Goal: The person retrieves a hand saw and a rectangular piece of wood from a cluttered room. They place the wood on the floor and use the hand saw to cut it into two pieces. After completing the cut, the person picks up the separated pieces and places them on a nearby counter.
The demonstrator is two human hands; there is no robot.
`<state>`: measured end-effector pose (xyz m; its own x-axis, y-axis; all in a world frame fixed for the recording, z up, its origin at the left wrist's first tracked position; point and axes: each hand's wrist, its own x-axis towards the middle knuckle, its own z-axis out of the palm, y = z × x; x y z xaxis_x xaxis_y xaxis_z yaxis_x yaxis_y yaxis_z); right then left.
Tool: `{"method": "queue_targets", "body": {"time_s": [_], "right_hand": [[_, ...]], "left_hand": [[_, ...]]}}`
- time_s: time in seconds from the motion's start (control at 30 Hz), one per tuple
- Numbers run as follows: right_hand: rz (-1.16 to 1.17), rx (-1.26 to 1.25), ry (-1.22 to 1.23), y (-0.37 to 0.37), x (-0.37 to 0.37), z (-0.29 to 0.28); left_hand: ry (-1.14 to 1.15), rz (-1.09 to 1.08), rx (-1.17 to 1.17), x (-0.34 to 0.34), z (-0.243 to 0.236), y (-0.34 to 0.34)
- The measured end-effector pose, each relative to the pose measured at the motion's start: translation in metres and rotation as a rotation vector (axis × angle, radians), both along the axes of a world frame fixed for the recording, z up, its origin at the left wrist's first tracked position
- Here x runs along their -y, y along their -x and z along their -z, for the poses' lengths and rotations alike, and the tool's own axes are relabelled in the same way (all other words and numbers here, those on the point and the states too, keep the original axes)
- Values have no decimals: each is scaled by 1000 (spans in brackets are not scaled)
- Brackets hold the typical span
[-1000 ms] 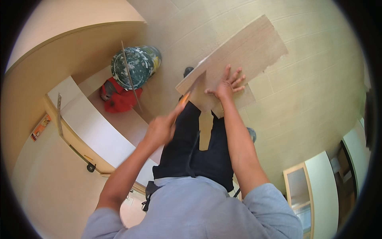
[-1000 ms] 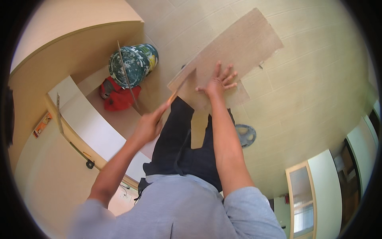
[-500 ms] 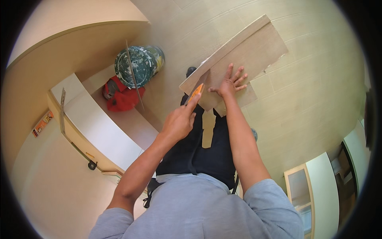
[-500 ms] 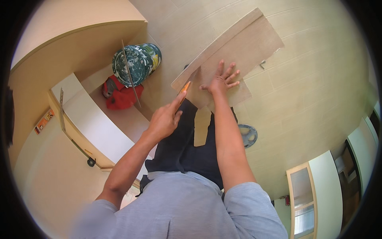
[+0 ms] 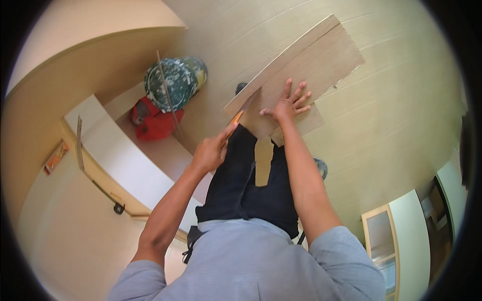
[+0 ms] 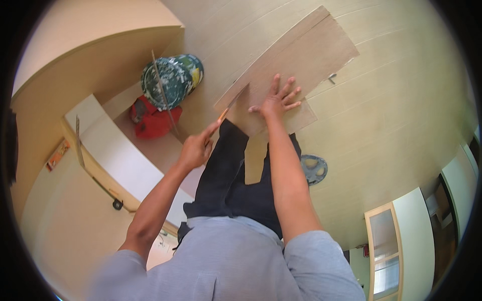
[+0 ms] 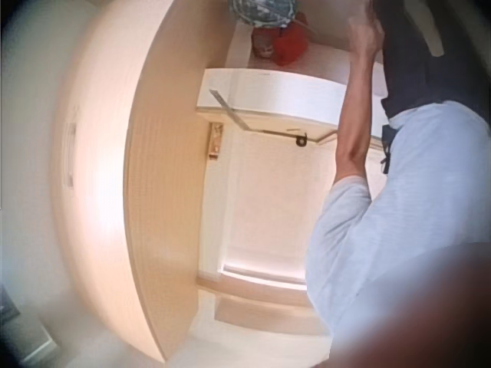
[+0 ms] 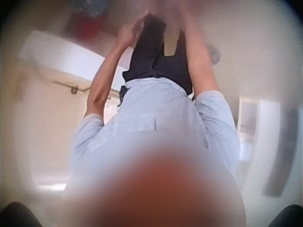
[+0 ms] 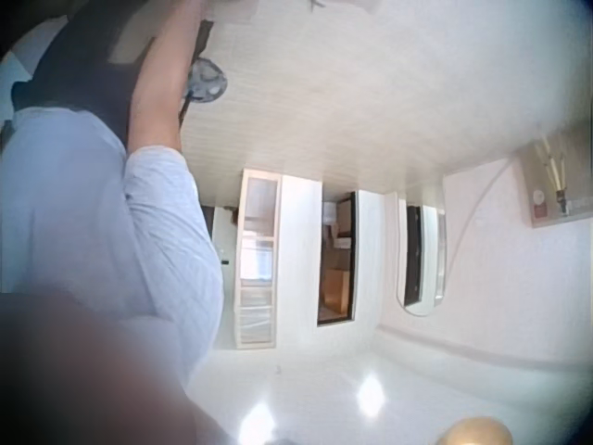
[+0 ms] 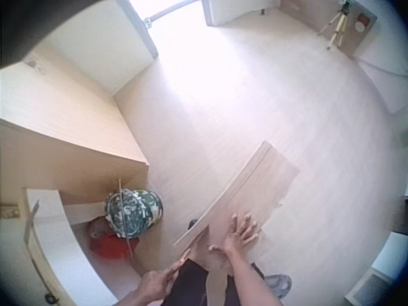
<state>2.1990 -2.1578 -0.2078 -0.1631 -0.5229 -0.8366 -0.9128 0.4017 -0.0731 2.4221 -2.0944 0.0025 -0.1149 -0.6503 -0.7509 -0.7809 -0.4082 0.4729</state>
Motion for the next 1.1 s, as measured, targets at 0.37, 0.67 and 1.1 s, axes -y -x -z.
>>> {"method": "queue_targets", "body": {"time_s": [0.37, 0.67, 1.1], "right_hand": [[23, 13, 15, 1, 3, -8], [67, 22, 85, -3, 3, -20], [-16, -38, 0, -6, 9, -12]], "left_hand": [[-32, 47, -45, -7, -71, -33], [-48, 25, -106, 7, 61, -28], [146, 43, -85, 8, 52, 5]]}}
